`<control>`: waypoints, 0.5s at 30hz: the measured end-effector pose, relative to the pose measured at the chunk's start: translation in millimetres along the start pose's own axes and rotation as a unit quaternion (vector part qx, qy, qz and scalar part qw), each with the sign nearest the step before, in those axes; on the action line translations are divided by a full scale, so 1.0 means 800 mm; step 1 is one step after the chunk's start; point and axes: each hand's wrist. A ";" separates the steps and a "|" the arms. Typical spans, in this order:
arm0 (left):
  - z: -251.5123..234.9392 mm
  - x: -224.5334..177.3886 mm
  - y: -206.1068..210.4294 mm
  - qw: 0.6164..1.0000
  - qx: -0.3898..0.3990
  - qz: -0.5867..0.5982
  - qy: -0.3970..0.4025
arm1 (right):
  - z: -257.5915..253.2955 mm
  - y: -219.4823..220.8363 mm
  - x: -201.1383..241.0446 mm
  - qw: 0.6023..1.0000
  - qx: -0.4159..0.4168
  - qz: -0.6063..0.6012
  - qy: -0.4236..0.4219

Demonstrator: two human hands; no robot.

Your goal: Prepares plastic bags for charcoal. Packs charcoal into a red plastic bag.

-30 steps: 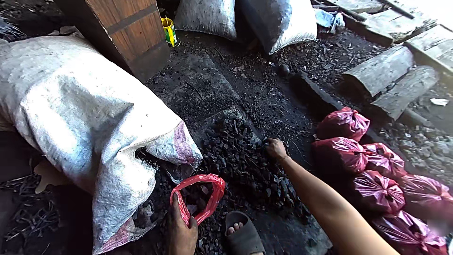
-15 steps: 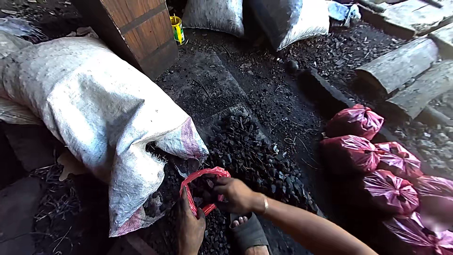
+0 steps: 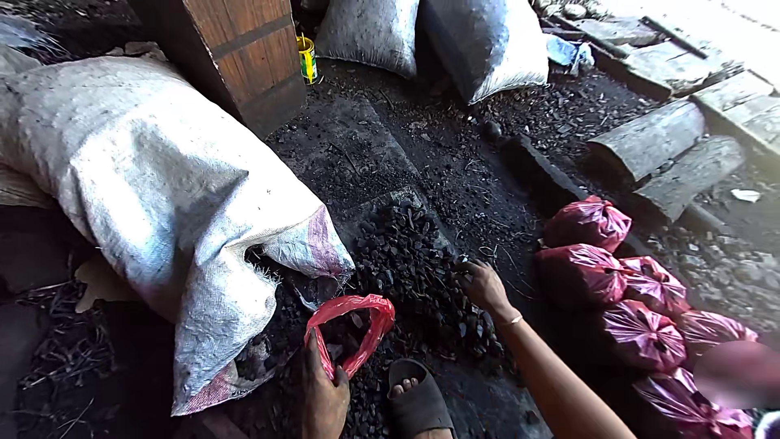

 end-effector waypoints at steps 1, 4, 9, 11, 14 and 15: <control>0.000 0.001 0.001 1.000 -0.003 -0.002 0.001 | -0.012 -0.001 -0.009 1.000 0.014 0.016 0.002; 0.003 0.002 0.002 1.000 -0.002 -0.005 -0.004 | -0.038 0.003 -0.014 0.994 0.089 0.057 0.006; 0.001 0.000 -0.004 1.000 0.005 -0.002 -0.014 | -0.054 0.014 -0.031 0.998 0.058 -0.006 -0.004; -0.003 -0.002 -0.005 1.000 0.006 -0.005 -0.015 | -0.046 0.009 -0.030 0.994 0.018 -0.109 -0.003; -0.007 -0.009 -0.004 1.000 0.002 -0.009 -0.011 | -0.016 0.000 0.000 0.935 0.023 -0.351 -0.055; -0.008 -0.010 -0.002 1.000 -0.001 -0.008 -0.008 | -0.001 -0.001 0.020 0.895 0.055 -0.431 -0.104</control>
Point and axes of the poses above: each hand's wrist, its own z-axis away from the middle knuckle, its own y-axis out of the palm, x = y × z, and after that the axes turned 7 degrees about x, right-handed
